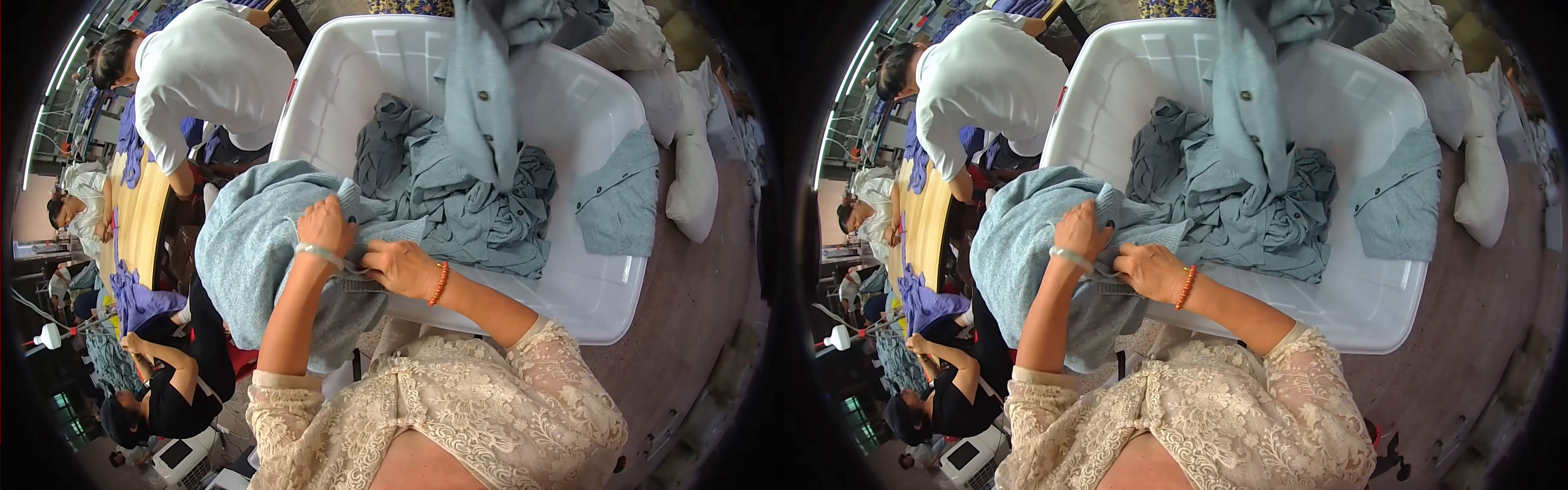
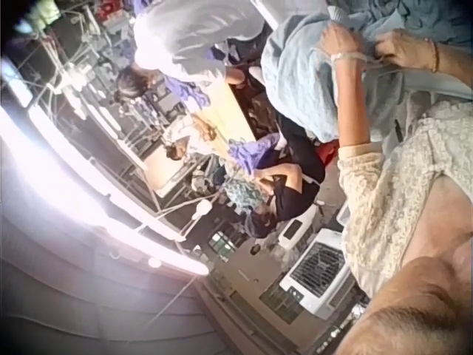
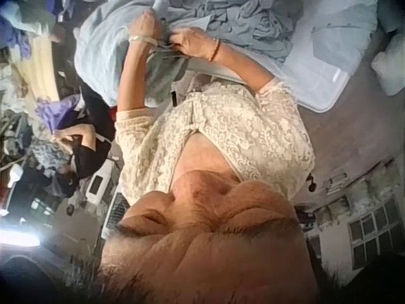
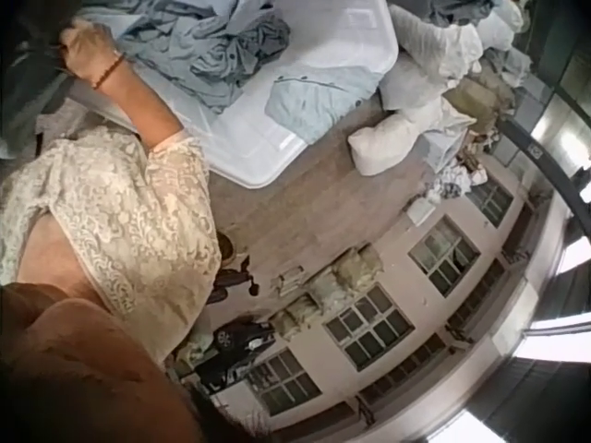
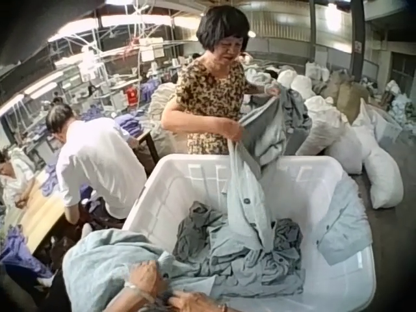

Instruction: The recorder is inspecting and sorting sweaters from a large bin in a factory setting.

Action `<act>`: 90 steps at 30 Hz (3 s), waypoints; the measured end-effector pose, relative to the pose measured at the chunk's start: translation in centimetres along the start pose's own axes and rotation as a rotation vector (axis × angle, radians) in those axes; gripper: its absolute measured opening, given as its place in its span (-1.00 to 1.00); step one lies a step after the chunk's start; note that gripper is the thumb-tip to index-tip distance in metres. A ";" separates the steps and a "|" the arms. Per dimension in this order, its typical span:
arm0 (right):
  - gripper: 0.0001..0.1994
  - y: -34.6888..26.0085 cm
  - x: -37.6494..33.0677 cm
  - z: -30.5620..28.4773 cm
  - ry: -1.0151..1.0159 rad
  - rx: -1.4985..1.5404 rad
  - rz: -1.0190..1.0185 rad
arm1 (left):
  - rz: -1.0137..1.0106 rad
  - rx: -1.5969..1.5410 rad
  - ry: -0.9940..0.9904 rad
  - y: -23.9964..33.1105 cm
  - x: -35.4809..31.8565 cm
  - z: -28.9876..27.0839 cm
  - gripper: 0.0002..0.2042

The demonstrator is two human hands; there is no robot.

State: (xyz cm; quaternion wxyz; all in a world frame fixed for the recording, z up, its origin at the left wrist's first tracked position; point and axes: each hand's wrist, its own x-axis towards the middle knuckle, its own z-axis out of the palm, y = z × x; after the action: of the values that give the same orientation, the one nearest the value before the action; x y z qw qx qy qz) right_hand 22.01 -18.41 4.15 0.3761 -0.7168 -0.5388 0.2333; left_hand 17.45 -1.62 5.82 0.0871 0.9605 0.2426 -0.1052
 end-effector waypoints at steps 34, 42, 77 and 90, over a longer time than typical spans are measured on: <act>-0.63 12.3 34.5 -2.0 0.277 -0.783 -0.369 | -0.311 -2.256 -0.209 -6.8 -2.0 4.8 -0.83; -0.87 16.4 42.7 -3.2 -0.092 -1.098 -0.727 | -0.306 -2.331 -0.283 -7.5 -1.1 4.0 -0.81; -0.64 3.6 10.6 -6.1 -0.020 -0.078 -0.258 | -0.214 -2.116 -0.170 -6.5 -1.7 2.4 -0.83; -0.67 3.6 11.3 -5.9 -0.036 -0.107 -0.273 | -0.212 -2.122 -0.174 -6.5 -1.5 2.9 -0.81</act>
State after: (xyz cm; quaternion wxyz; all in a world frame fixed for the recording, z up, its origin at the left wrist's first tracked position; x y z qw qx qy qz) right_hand 32.05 -9.92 5.69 0.3558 -0.6515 -0.6496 0.1640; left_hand 12.59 2.70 2.61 0.8854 0.3572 0.2852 0.0846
